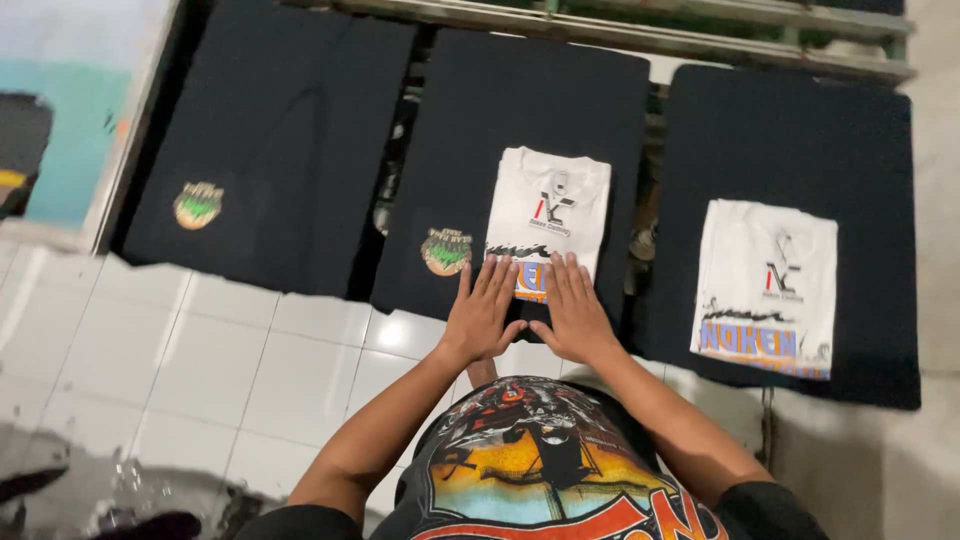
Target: Folding printed t-shirts on a production table in a screen printing shop.
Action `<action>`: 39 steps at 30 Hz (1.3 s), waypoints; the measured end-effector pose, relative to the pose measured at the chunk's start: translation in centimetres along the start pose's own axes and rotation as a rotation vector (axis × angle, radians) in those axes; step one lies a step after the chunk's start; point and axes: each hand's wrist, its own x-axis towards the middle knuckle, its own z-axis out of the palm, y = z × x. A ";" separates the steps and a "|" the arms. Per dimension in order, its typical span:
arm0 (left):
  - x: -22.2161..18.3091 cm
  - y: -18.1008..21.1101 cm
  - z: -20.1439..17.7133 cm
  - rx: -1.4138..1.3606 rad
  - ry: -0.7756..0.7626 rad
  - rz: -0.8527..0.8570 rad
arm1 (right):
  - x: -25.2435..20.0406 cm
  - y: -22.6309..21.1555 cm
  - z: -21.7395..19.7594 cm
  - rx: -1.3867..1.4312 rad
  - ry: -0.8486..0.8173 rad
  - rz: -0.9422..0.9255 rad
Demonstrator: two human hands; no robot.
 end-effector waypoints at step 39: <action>-43.5 79.9 8.9 0.370 0.686 -2.741 | -42.2 -25.3 -9.1 0.368 -0.440 -1.846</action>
